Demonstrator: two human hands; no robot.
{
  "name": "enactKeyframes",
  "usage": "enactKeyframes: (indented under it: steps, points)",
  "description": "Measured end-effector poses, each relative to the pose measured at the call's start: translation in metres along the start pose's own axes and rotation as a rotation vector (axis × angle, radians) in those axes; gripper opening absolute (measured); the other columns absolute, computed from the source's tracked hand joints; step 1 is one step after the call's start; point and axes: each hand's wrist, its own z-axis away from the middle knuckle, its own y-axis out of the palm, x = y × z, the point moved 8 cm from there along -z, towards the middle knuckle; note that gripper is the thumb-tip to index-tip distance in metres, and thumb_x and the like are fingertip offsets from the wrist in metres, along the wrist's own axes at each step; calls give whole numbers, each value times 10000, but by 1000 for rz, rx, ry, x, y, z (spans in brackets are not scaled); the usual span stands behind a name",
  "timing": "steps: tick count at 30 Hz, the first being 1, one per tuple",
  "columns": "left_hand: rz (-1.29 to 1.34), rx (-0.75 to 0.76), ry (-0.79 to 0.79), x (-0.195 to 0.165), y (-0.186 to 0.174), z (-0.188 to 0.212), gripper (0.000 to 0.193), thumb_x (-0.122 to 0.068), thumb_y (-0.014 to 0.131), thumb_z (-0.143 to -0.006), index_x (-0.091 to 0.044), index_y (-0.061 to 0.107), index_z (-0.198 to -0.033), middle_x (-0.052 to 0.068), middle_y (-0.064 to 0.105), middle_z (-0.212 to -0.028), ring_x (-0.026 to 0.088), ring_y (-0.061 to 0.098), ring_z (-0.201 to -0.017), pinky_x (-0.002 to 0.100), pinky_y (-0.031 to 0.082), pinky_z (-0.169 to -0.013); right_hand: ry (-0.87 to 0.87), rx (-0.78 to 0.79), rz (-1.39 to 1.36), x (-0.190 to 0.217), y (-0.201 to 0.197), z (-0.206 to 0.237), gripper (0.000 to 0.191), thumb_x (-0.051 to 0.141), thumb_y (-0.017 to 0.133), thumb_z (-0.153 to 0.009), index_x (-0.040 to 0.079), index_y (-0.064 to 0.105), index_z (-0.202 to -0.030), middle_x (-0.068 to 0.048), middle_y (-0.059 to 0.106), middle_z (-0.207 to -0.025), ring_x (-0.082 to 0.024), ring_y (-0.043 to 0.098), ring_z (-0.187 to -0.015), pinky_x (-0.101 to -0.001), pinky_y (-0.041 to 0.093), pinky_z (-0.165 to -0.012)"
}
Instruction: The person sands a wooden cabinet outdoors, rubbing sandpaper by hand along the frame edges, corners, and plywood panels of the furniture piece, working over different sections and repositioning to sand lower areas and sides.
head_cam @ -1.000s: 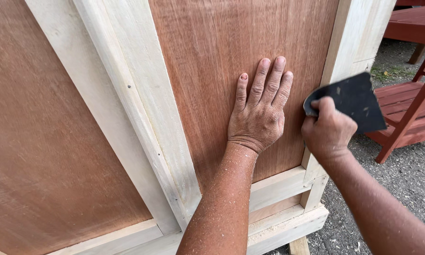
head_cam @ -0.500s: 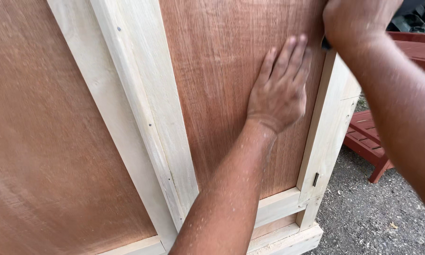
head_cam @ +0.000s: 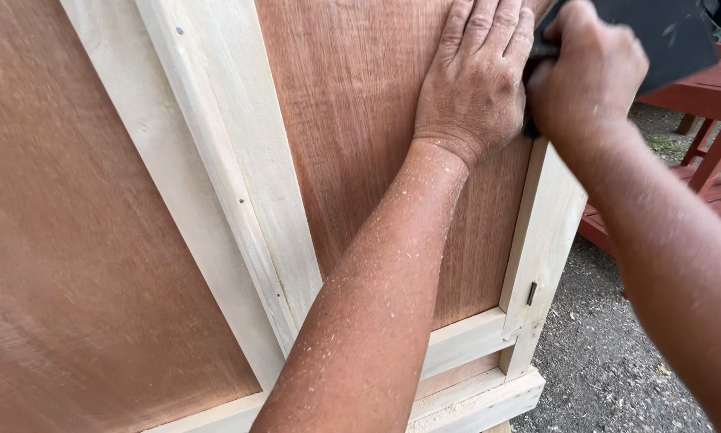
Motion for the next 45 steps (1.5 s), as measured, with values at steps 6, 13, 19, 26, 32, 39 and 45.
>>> enactKeyframes:
  steps: [6, 13, 19, 26, 32, 39, 45]
  points:
    - [81, -4, -61, -8, 35, 49, 479, -169, 497, -986, -31, 589, -1436, 134, 281, -1692, 252, 182, -1601, 457, 97, -1366, 260, 389, -171, -27, 75, 149, 140, 205, 719, -1017, 130, 600, -1009, -112, 716, -785, -323, 715, -693, -468, 553, -656]
    - [115, 86, -84, -12, 50, 102, 461, -185, 510, -966, -56, 624, -1393, 113, 268, -1696, 243, 175, -1602, 442, 99, -1358, 323, 470, -194, -11, 74, 230, 208, 129, 710, -879, 155, 627, -1068, -107, 716, -792, -342, 719, -744, -483, 558, -669]
    - [118, 121, -96, -11, 52, 138, 454, -159, 492, -981, -79, 623, -1409, 86, 269, -1701, 227, 177, -1604, 437, 106, -1356, 417, 659, -181, -4, 90, 307, 239, 117, 699, -863, 159, 613, -1082, -100, 737, -824, -335, 730, -771, -477, 568, -691]
    - [94, 179, -73, -3, 44, 172, 469, -160, 521, -955, -114, 629, -1409, 68, 267, -1706, 224, 184, -1601, 442, 109, -1339, 483, 1011, -97, 14, 81, 369, 302, 127, 689, -885, 214, 619, -1165, -99, 767, -932, -318, 747, -887, -475, 585, -782]
    - [50, 230, -94, 0, 36, 188, 453, -148, 496, -951, -119, 633, -1382, 68, 256, -1699, 222, 188, -1585, 446, 108, -1326, 574, 1186, -156, 9, 88, 366, 246, 116, 679, -916, 194, 714, -1146, -91, 775, -979, -275, 768, -870, -438, 617, -776]
    - [107, 249, -112, 8, 22, 200, 412, -128, 534, -932, -79, 660, -1321, 99, 272, -1683, 242, 213, -1576, 448, 150, -1322, 859, 850, -403, -3, 54, 378, 168, 234, 787, -885, 245, 796, -1052, -45, 790, -1016, -234, 767, -915, -381, 595, -856]
    - [130, 246, -67, 14, 19, 208, 389, -100, 521, -944, -75, 680, -1298, 108, 288, -1683, 251, 230, -1579, 442, 160, -1323, 563, 451, -368, 16, 36, 374, 481, 263, 880, -731, 151, 678, -1153, -191, 321, -1607, -413, 344, -1483, -497, 361, -1200]
